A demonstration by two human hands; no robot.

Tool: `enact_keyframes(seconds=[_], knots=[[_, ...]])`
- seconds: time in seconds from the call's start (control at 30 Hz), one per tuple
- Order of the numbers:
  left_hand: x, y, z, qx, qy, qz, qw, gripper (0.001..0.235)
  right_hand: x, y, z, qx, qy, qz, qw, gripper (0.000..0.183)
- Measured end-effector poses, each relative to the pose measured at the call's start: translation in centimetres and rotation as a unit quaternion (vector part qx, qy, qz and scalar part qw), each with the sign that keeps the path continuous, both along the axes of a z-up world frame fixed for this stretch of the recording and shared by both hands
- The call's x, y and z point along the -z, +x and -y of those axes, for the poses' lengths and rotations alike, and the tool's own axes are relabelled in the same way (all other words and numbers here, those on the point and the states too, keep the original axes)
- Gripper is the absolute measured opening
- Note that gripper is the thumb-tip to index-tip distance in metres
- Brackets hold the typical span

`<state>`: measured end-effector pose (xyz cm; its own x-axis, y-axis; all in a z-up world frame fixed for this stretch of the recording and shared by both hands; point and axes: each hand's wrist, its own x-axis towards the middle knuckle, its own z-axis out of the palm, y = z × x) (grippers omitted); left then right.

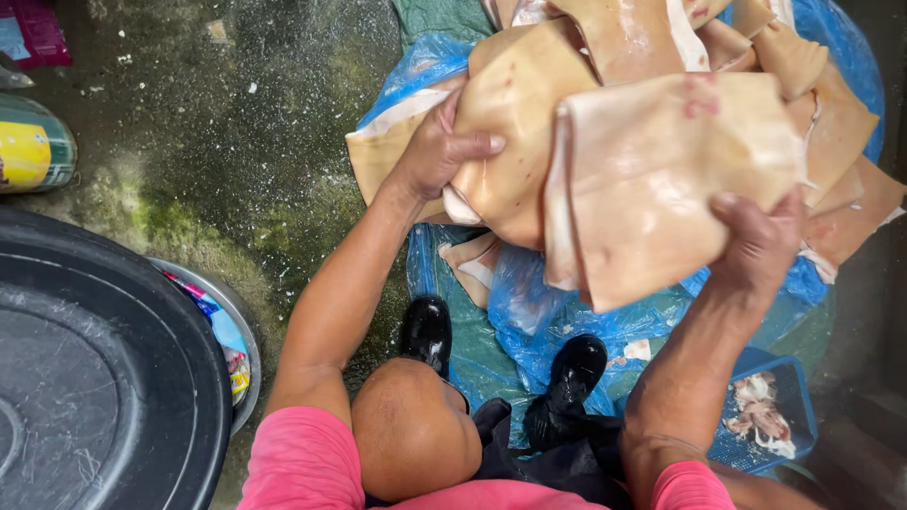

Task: The person picks up stacks of raw meat from a blue plastic sheet, washes them by hand in a green bucket of water, and places the cleaned pieces into a blue plastic basket. The process is repeated for multiple batches of meat.

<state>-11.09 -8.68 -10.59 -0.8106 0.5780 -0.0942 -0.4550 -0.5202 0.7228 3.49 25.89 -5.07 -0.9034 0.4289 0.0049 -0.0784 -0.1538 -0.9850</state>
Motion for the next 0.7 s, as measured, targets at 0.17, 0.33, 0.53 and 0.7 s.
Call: enact_keyframes(seconds=[0.17,0.33,0.53,0.7], knots=[[-1.9,-4.1,-2.3,0.018,0.045,-0.043,0.998,0.068,-3.5,0.6,-2.2,0.025,0.007,-0.077,0.997,0.061],[6.4,-5.7,-1.2,-0.047,-0.025,0.025,0.998,0.077,-5.9,1.5,-2.6,0.033,0.029,-0.105,0.994,0.061],[15.9,-0.3,5.1,-0.088,-0.251,0.104,0.958,0.068,-5.7,1.8,-1.9,0.032,0.052,-0.089,0.994,0.062],[18.0,4.9,3.2,-0.262,-0.313,0.099,0.908,0.061,-2.0,-1.6,1.1,-0.005,0.062,-0.061,0.996,0.062]])
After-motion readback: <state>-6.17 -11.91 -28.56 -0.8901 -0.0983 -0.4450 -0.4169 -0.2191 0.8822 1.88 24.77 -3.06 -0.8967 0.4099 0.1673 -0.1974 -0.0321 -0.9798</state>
